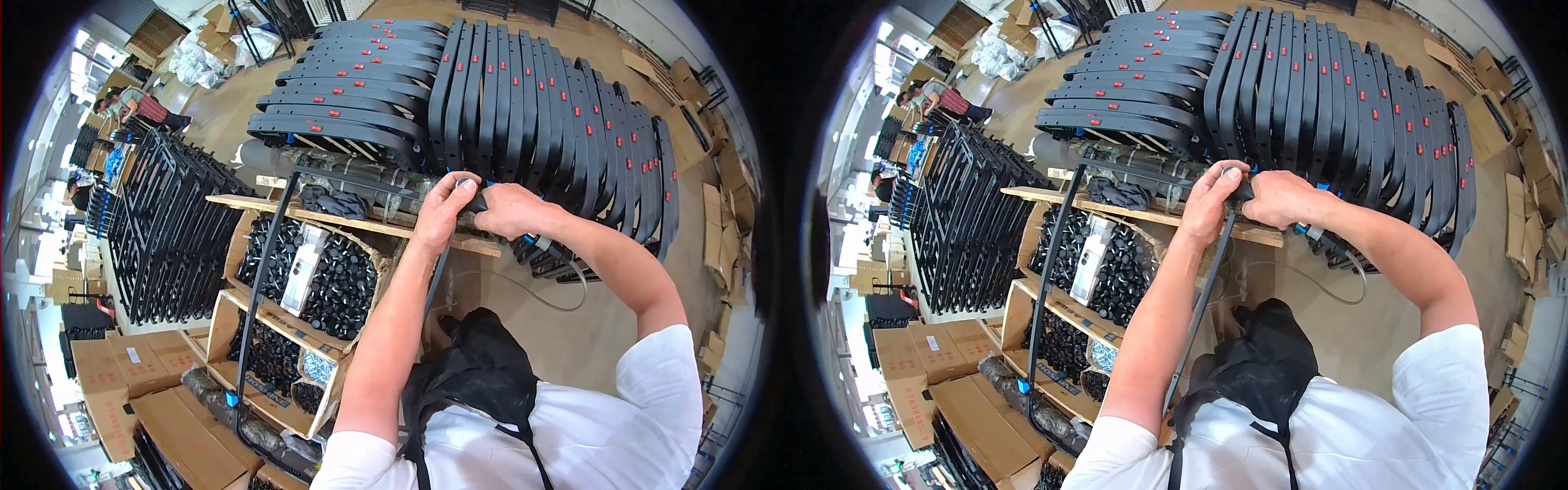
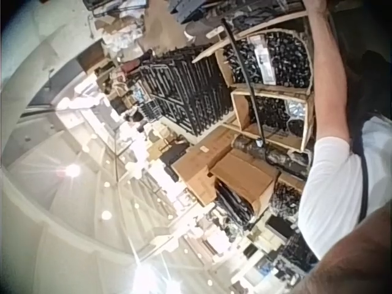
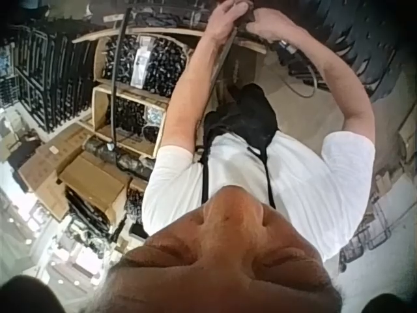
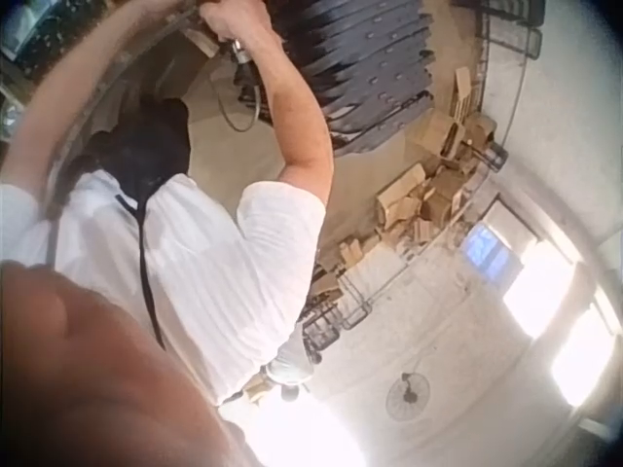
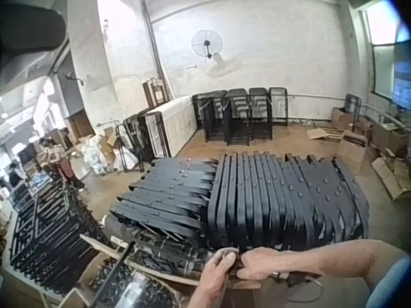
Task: Assembling plastic covers and wire harnesses onto metal frames using an electric screwdriver and pliers.
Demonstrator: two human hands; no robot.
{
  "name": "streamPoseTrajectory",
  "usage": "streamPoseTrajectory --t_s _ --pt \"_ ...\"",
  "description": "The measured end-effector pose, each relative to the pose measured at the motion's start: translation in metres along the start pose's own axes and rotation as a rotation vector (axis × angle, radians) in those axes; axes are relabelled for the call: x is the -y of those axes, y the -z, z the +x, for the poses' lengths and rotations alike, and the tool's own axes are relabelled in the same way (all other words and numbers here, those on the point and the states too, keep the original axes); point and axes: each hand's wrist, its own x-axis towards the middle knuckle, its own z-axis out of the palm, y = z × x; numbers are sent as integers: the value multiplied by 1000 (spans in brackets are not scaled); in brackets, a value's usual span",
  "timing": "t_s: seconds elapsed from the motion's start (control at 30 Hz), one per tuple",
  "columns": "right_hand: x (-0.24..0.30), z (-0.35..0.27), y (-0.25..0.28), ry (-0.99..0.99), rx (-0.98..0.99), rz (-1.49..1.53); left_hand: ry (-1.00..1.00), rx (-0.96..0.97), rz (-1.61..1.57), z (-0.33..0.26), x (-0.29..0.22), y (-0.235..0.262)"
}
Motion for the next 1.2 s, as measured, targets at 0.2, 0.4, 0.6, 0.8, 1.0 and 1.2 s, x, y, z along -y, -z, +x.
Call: streamPoseTrajectory --t_s 0.2,0.4,0.6,0.8,1.0,1.2 --pt "-10 16 -11 2 -104 49 19 42 -71 5 4 2" --pt "7 2 -5 -89 -108 141 7 91 -104 11 -4 1" --pt "40 2 1 -55 -108 121 -85 81 -78 15 -19 14" --pt "147 15 48 217 -192 -62 -331 -53 51 0 -120 64" --pt "274 153 57 341 -33 -101 -405 -396 126 5 -198 212" --pt "356 233 64 385 -74 -176 -477 -572 61 30 -241 293"
